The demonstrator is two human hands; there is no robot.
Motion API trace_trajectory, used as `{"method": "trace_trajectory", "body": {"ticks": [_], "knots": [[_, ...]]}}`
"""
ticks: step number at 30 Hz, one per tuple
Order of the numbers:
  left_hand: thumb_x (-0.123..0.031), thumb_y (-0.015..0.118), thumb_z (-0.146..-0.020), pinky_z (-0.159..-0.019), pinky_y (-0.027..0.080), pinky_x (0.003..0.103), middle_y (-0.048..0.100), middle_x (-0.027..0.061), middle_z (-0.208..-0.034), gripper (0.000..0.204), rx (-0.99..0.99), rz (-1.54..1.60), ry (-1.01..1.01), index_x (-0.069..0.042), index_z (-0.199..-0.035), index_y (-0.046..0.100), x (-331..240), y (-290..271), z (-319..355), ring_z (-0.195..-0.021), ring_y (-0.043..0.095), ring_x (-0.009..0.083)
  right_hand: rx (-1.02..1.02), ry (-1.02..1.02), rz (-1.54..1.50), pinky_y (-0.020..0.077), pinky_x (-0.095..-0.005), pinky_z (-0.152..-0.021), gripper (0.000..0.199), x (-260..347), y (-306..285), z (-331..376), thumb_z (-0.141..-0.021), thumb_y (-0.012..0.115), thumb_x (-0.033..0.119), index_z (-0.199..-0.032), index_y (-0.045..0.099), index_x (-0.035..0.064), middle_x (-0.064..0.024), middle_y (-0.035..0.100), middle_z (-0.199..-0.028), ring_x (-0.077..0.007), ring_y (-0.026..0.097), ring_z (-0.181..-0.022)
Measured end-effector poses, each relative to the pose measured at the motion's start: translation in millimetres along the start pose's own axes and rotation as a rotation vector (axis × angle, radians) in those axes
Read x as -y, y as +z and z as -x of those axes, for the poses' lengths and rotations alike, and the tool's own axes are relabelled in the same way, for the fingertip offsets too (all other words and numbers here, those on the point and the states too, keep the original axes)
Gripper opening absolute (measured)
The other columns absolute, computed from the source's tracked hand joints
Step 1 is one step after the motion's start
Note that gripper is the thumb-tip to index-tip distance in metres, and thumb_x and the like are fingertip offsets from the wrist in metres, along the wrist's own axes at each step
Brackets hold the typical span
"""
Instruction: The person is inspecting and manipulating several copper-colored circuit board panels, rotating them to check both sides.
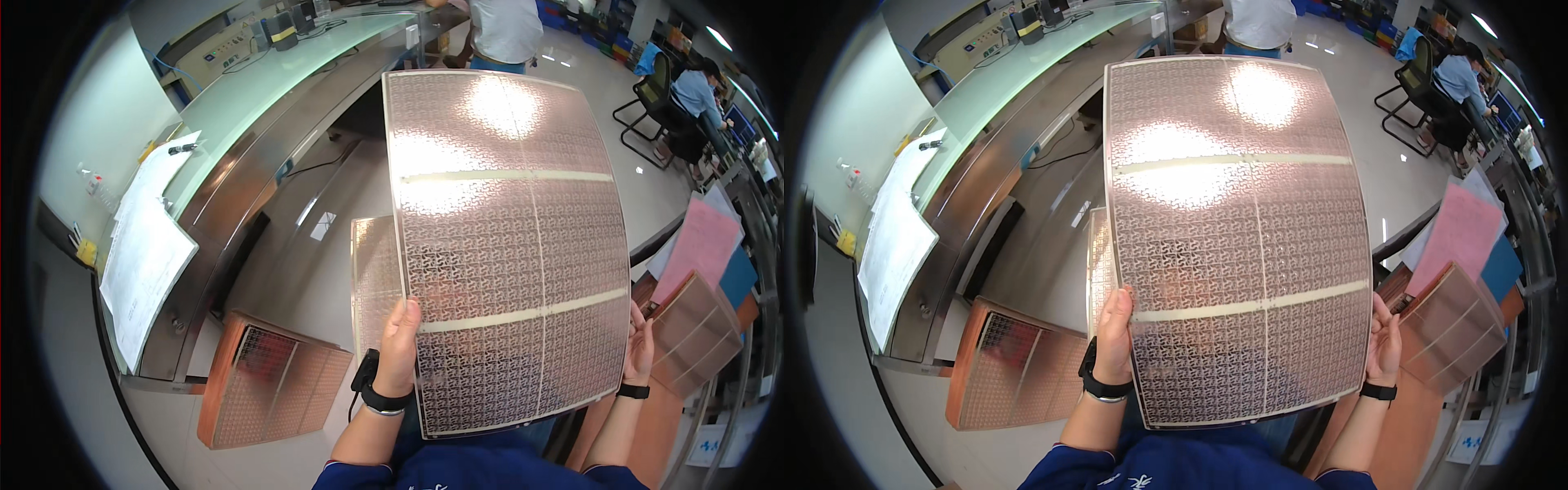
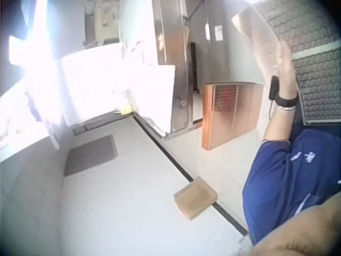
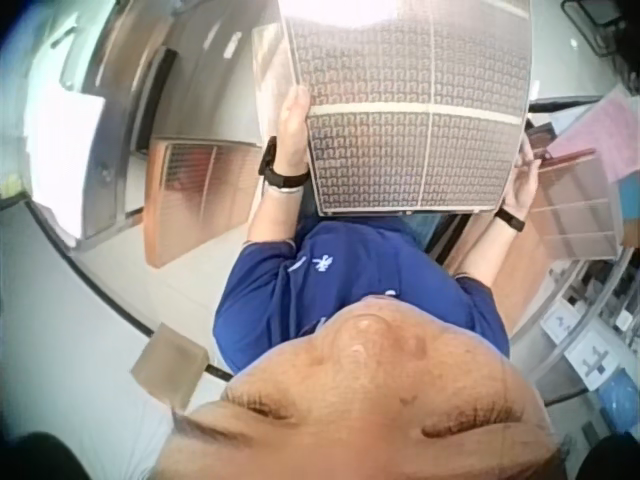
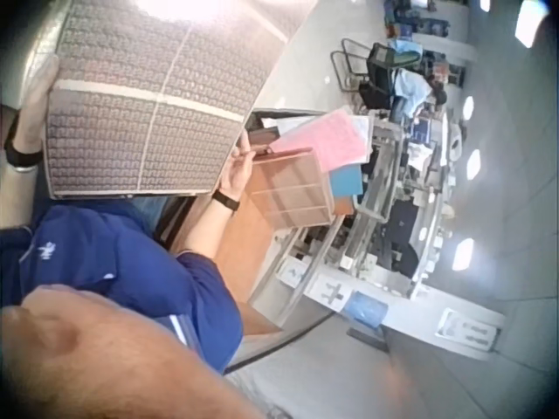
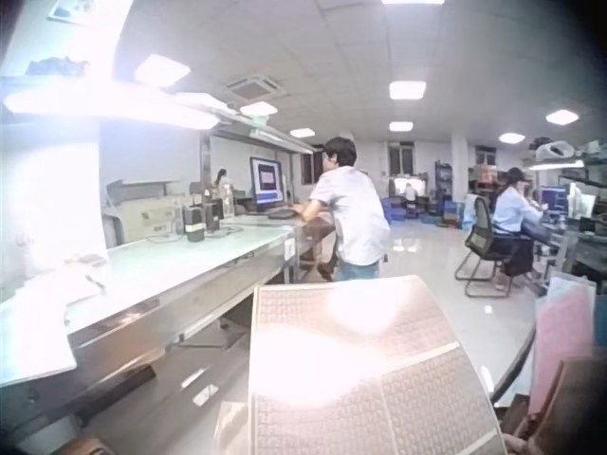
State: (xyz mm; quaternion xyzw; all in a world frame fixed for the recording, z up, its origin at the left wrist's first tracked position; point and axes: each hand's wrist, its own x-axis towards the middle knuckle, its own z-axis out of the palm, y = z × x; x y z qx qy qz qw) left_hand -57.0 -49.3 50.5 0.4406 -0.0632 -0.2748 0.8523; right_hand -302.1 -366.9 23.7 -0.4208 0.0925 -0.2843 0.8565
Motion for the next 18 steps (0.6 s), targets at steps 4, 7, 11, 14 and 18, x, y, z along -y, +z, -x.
{"method": "trace_trajectory", "body": {"ticks": [4, 7, 11, 14, 18], "knots": [[-0.029, 0.044, -0.095, -0.088, 0.035, 0.025, 0.056, -0.0006, -0.104, 0.029, 0.048, -0.026, -0.019, -0.005, -0.106, 0.055, 6, -4, 2, -0.098, 0.048, 0.0073, -0.040, 0.025, 0.380, 0.0444, -0.0301, -0.088, 0.067, 4, 18, 0, -0.087, 0.054, 0.041, -0.130, 0.036, -0.0078, -0.0142, 0.053, -0.121, -0.0193, 0.055, -0.105], [-0.029, 0.044, -0.095, -0.087, 0.035, 0.025, 0.055, -0.0015, -0.102, 0.029, 0.084, -0.107, 0.010, -0.005, -0.106, 0.055, 8, -9, 4, -0.095, 0.047, 0.0068, -0.044, 0.084, 0.409, 0.0427, -0.0294, -0.089, 0.066, 3, 18, 4, -0.084, 0.062, 0.035, -0.129, 0.038, -0.0073, -0.0113, 0.054, -0.120, -0.0172, 0.054, -0.105], [-0.030, 0.045, -0.095, -0.084, 0.035, 0.024, 0.053, -0.0029, -0.098, 0.028, 0.106, -0.106, -0.028, -0.005, -0.103, 0.055, 5, 0, 5, -0.091, 0.046, 0.0060, -0.059, 0.110, 0.480, 0.0410, -0.0288, -0.090, 0.060, 0, 7, 11, -0.082, 0.065, 0.026, -0.127, 0.040, -0.0049, -0.0093, 0.054, -0.119, -0.0158, 0.054, -0.104], [-0.030, 0.045, -0.095, -0.077, 0.035, 0.022, 0.050, -0.0057, -0.088, 0.026, 0.059, -0.083, -0.038, -0.006, -0.099, 0.055, 5, 6, 4, -0.083, 0.043, 0.0040, -0.061, 0.103, 0.517, 0.0404, -0.0292, -0.090, 0.057, 3, 2, 15, -0.081, 0.065, 0.022, -0.127, 0.041, -0.0037, -0.0088, 0.054, -0.118, -0.0157, 0.053, -0.104], [-0.029, 0.047, -0.094, -0.069, 0.033, 0.020, 0.044, -0.0086, -0.078, 0.022, 0.044, -0.081, -0.031, -0.008, -0.094, 0.054, 13, -9, -1, -0.074, 0.040, 0.0021, -0.049, 0.125, 0.456, 0.0406, -0.0300, -0.090, 0.056, 9, 15, 18, -0.080, 0.065, 0.019, -0.126, 0.042, -0.0033, -0.0085, 0.054, -0.118, -0.0159, 0.053, -0.103]]}}
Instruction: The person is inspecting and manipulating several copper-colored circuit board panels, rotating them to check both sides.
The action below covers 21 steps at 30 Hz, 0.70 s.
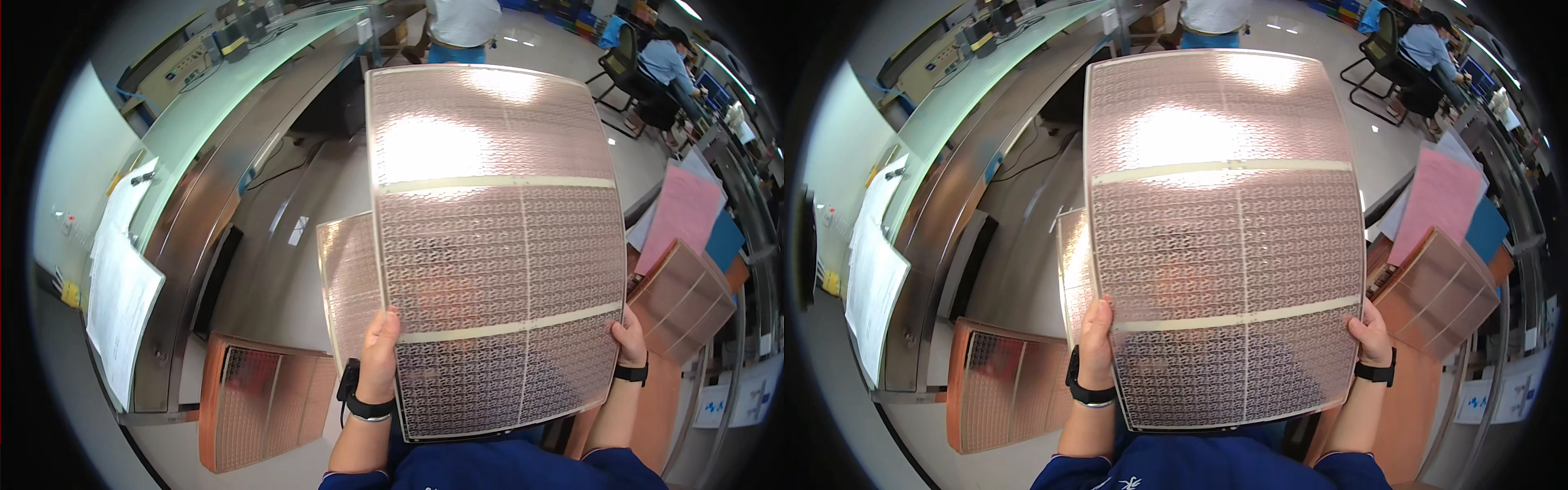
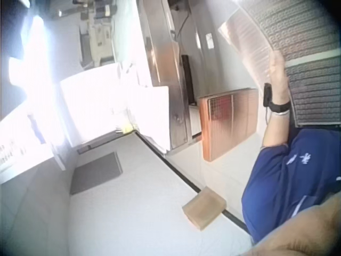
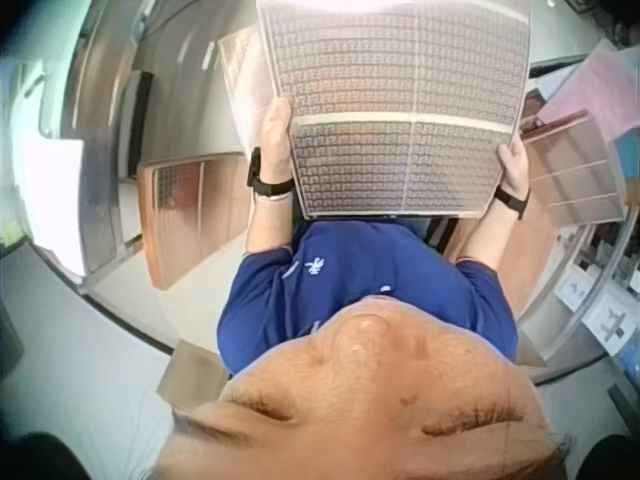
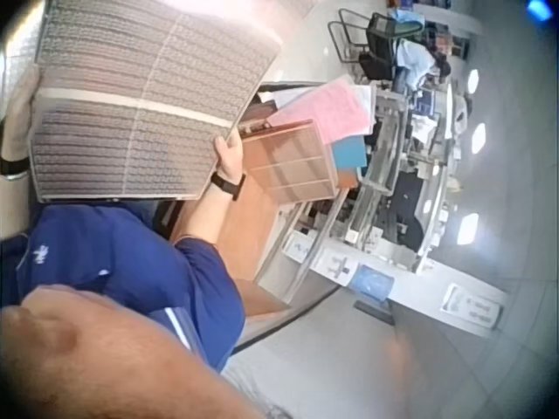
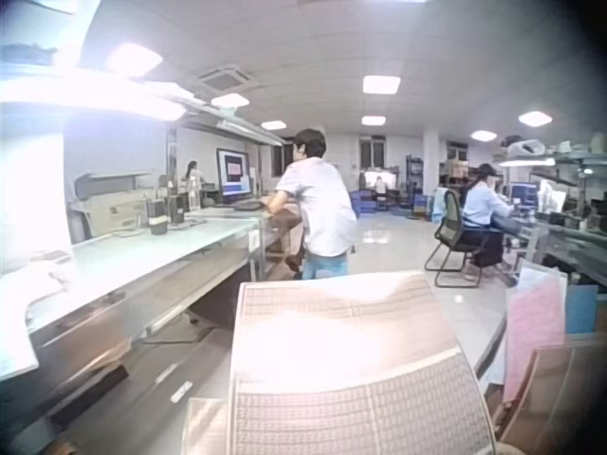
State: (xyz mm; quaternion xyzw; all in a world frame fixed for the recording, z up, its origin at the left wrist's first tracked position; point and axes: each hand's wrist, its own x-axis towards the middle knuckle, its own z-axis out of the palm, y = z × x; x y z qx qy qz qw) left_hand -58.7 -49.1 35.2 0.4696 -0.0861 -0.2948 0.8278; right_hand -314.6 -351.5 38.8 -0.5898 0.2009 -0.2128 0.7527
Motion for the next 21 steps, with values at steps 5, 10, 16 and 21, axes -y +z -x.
{"method": "trace_trajectory", "body": {"ticks": [5, 10, 16, 21], "knots": [[-0.027, 0.048, -0.094, -0.069, 0.033, 0.019, 0.045, -0.0077, -0.079, 0.019, 0.000, -0.005, 0.044, -0.010, -0.092, 0.054, 6, -5, -4, -0.073, 0.039, 0.0028, 0.001, 0.036, 0.107, 0.0418, -0.0291, -0.087, 0.052, 15, 2, 3, -0.078, 0.068, 0.021, -0.120, 0.049, -0.0031, -0.0081, 0.057, -0.112, -0.0154, 0.054, -0.099], [-0.026, 0.047, -0.094, -0.075, 0.039, 0.024, 0.052, -0.0034, -0.087, 0.022, 0.001, -0.054, 0.106, -0.006, -0.098, 0.054, 16, -20, -9, -0.082, 0.048, 0.0061, 0.042, 0.061, 0.163, 0.0416, -0.0262, -0.080, 0.048, 24, -3, 7, -0.078, 0.068, 0.025, -0.114, 0.054, -0.0029, -0.0056, 0.059, -0.102, -0.0121, 0.054, -0.090], [-0.024, 0.044, -0.095, -0.087, 0.040, 0.028, 0.056, 0.0071, -0.110, 0.031, 0.002, -0.014, 0.117, 0.000, -0.113, 0.050, 15, -13, -9, -0.098, 0.053, 0.0144, 0.075, 0.007, 0.219, 0.0388, -0.0217, -0.066, 0.041, 38, 17, 7, -0.079, 0.066, 0.029, -0.106, 0.058, -0.0018, 0.0018, 0.056, -0.082, -0.0056, 0.048, -0.072], [-0.023, 0.044, -0.095, -0.087, 0.039, 0.027, 0.056, 0.0061, -0.110, 0.031, -0.019, -0.047, 0.130, 0.000, -0.114, 0.050, 15, -17, -10, -0.099, 0.052, 0.0134, 0.049, 0.043, 0.167, 0.0423, -0.0251, -0.076, 0.050, 32, 18, 3, -0.077, 0.068, 0.031, -0.109, 0.055, -0.0048, -0.0036, 0.059, -0.096, -0.0108, 0.054, -0.085]]}}
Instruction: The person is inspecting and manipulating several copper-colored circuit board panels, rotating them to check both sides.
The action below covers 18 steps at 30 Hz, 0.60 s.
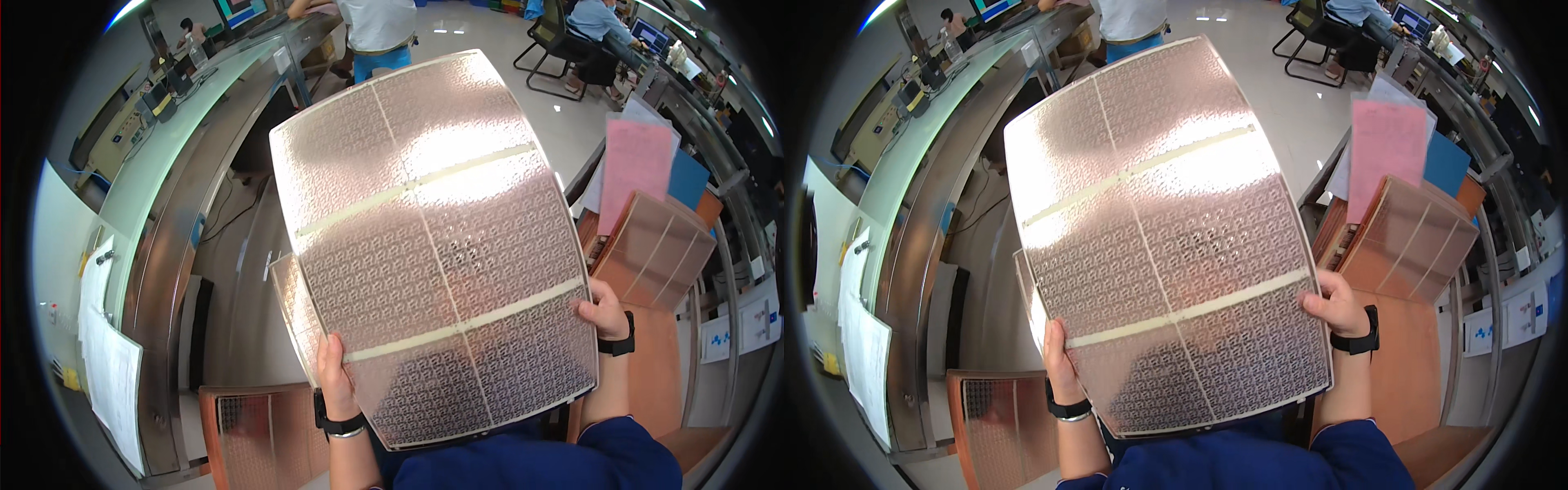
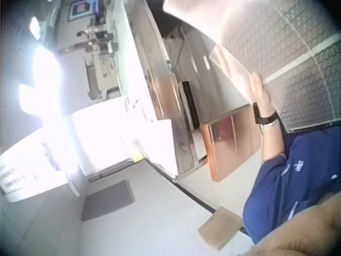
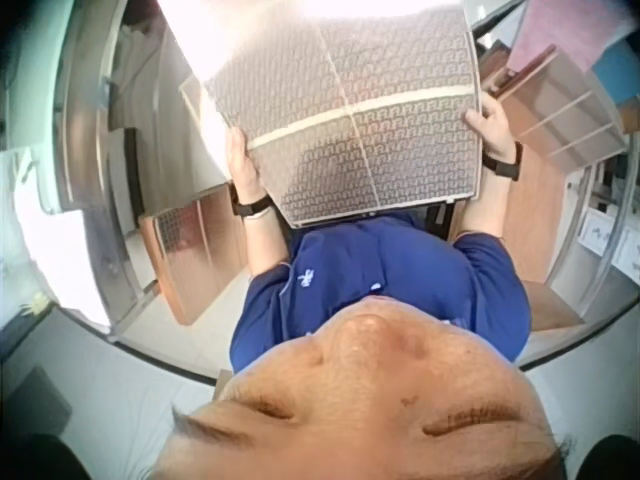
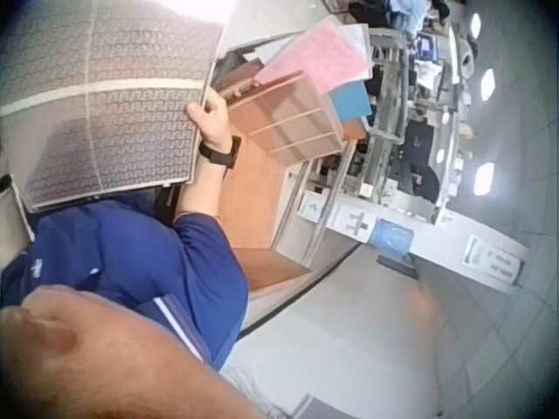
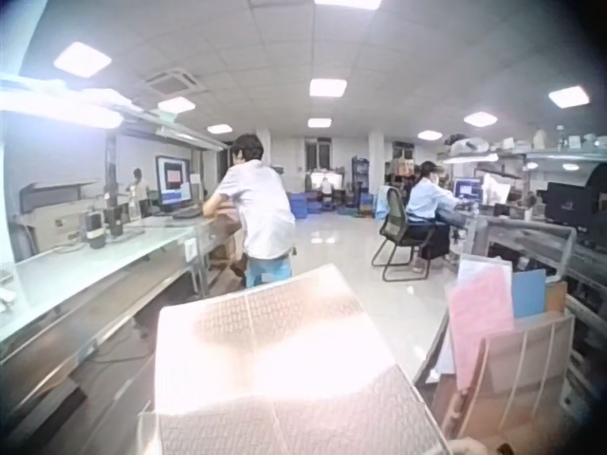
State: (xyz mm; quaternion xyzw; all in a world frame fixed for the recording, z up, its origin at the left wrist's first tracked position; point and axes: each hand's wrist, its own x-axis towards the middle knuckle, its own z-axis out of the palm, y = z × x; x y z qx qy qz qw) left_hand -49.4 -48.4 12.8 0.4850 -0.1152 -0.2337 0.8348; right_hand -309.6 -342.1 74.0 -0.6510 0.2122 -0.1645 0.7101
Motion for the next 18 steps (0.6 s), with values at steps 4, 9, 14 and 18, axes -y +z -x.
{"method": "trace_trajectory", "body": {"ticks": [4, 9, 14, 18], "knots": [[-0.025, 0.044, -0.095, -0.088, 0.040, 0.029, 0.055, 0.0076, -0.113, 0.036, -0.049, -0.073, -0.005, 0.002, -0.119, 0.048, 10, -28, -11, -0.102, 0.052, 0.0167, -0.029, -0.134, -0.135, 0.0419, -0.0285, -0.086, 0.053, -11, -1, -17, -0.084, 0.060, 0.026, -0.123, 0.044, -0.0064, -0.0097, 0.056, -0.112, -0.0157, 0.054, -0.098], [-0.036, 0.030, -0.097, -0.090, 0.044, 0.036, 0.052, 0.0129, -0.118, 0.045, 0.159, 0.480, -0.253, -0.003, -0.126, 0.042, -20, 31, -8, -0.107, 0.052, 0.0224, -0.071, -0.163, -0.441, 0.0446, -0.0300, -0.088, 0.049, -28, 6, -48, -0.090, 0.050, 0.019, -0.129, 0.036, -0.0058, -0.0140, 0.055, -0.117, -0.0194, 0.056, -0.101], [-0.037, 0.024, -0.098, -0.090, 0.045, 0.036, 0.050, 0.0127, -0.121, 0.046, 0.138, 0.517, -0.234, -0.006, -0.130, 0.038, -21, 44, -3, -0.107, 0.052, 0.0218, -0.103, -0.109, -0.518, 0.0461, -0.0286, -0.085, 0.043, -45, 4, -58, -0.093, 0.041, 0.019, -0.130, 0.038, -0.0030, -0.0128, 0.055, -0.117, -0.0179, 0.057, -0.100], [-0.034, 0.025, -0.098, -0.089, 0.046, 0.035, 0.050, 0.0116, -0.119, 0.044, 0.146, 0.542, -0.253, -0.007, -0.131, 0.036, -18, 45, -8, -0.107, 0.052, 0.0208, -0.142, -0.067, -0.559, 0.0461, -0.0284, -0.085, 0.041, -52, 5, -60, -0.094, 0.040, 0.019, -0.129, 0.039, -0.0021, -0.0118, 0.055, -0.117, -0.0172, 0.056, -0.100]]}}
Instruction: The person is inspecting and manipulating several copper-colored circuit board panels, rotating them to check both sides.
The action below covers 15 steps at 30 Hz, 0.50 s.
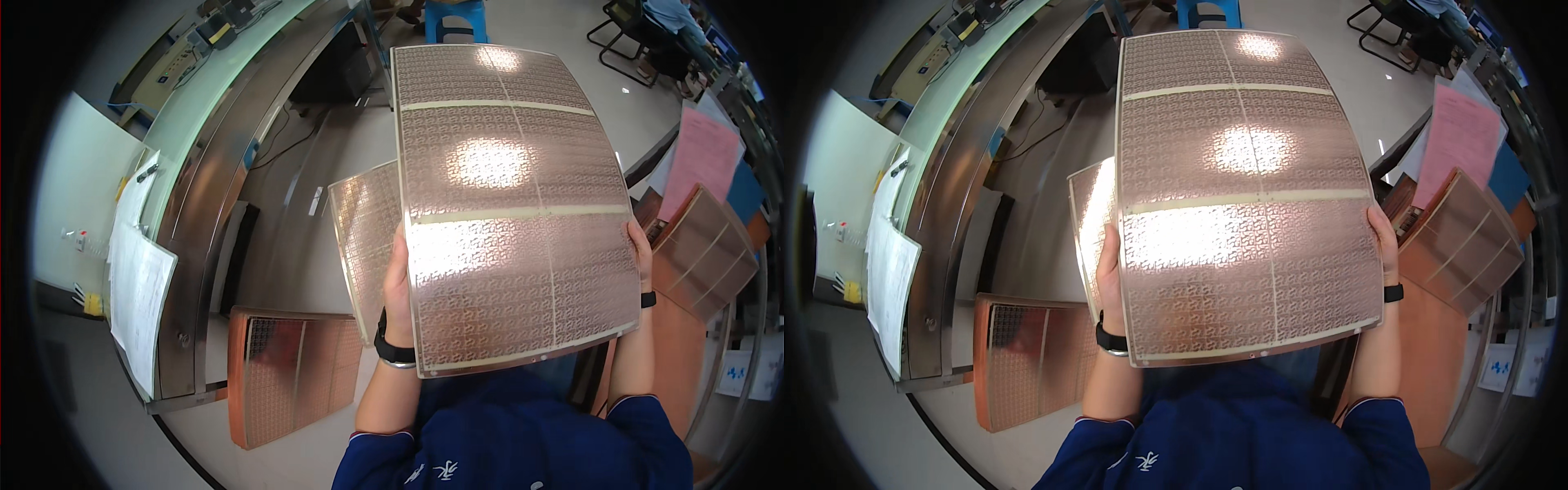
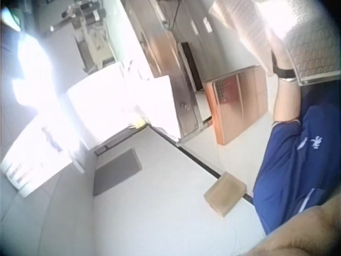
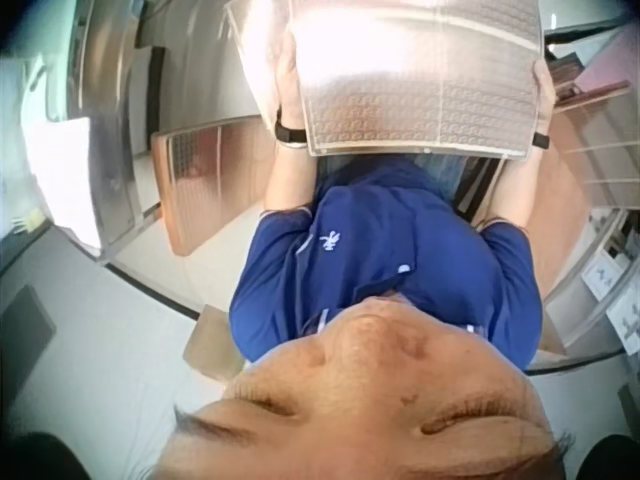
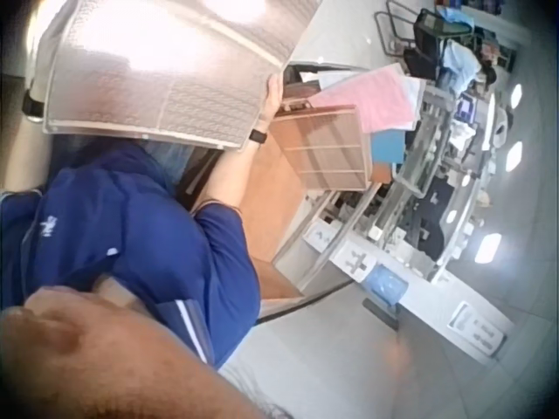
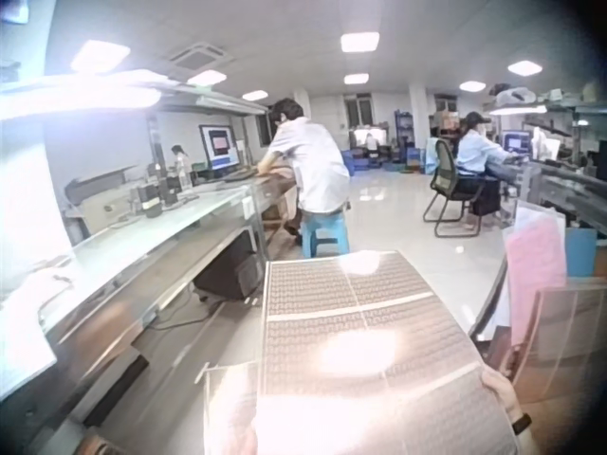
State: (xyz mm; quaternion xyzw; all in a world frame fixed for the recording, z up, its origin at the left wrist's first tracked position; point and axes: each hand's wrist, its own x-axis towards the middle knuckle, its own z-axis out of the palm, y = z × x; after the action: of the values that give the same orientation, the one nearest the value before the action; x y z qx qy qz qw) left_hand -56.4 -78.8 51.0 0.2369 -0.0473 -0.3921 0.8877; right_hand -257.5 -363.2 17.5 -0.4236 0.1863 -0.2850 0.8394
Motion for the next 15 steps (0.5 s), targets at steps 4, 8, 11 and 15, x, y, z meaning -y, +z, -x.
{"method": "trace_trajectory", "body": {"ticks": [4, 8, 11, 15], "knots": [[-0.033, 0.026, -0.098, -0.085, 0.050, 0.033, 0.051, 0.0116, -0.117, 0.042, 0.050, 0.023, -0.014, -0.009, -0.130, 0.036, 0, -6, -8, -0.104, 0.055, 0.0201, 0.007, 0.006, -0.011, 0.0461, -0.0285, -0.085, 0.040, 1, 8, 1, -0.094, 0.039, 0.019, -0.128, 0.041, -0.0022, -0.0118, 0.055, -0.117, -0.0174, 0.057, -0.100], [-0.033, 0.027, -0.098, -0.082, 0.052, 0.032, 0.051, 0.0125, -0.116, 0.041, 0.082, 0.007, -0.054, -0.010, -0.130, 0.036, -2, -5, -11, -0.102, 0.056, 0.0205, -0.007, 0.034, -0.060, 0.0469, -0.0289, -0.085, 0.038, 3, 12, 0, -0.095, 0.039, 0.018, -0.127, 0.042, -0.0021, -0.0123, 0.055, -0.117, -0.0181, 0.057, -0.099], [-0.034, 0.029, -0.097, -0.082, 0.052, 0.033, 0.051, 0.0133, -0.116, 0.041, 0.038, -0.011, -0.040, -0.010, -0.129, 0.037, -4, -6, -10, -0.102, 0.056, 0.0213, 0.001, 0.044, -0.091, 0.0478, -0.0290, -0.084, 0.037, 4, 22, 0, -0.095, 0.039, 0.018, -0.126, 0.043, -0.0020, -0.0129, 0.055, -0.116, -0.0186, 0.057, -0.099], [-0.034, 0.031, -0.097, -0.083, 0.052, 0.033, 0.051, 0.0134, -0.116, 0.040, 0.080, -0.005, -0.045, -0.009, -0.128, 0.037, -5, -13, -12, -0.101, 0.056, 0.0219, 0.079, 0.043, -0.100, 0.0485, -0.0286, -0.084, 0.036, 6, 16, 0, -0.095, 0.039, 0.018, -0.125, 0.044, -0.0021, -0.0137, 0.055, -0.117, -0.0189, 0.058, -0.099]]}}
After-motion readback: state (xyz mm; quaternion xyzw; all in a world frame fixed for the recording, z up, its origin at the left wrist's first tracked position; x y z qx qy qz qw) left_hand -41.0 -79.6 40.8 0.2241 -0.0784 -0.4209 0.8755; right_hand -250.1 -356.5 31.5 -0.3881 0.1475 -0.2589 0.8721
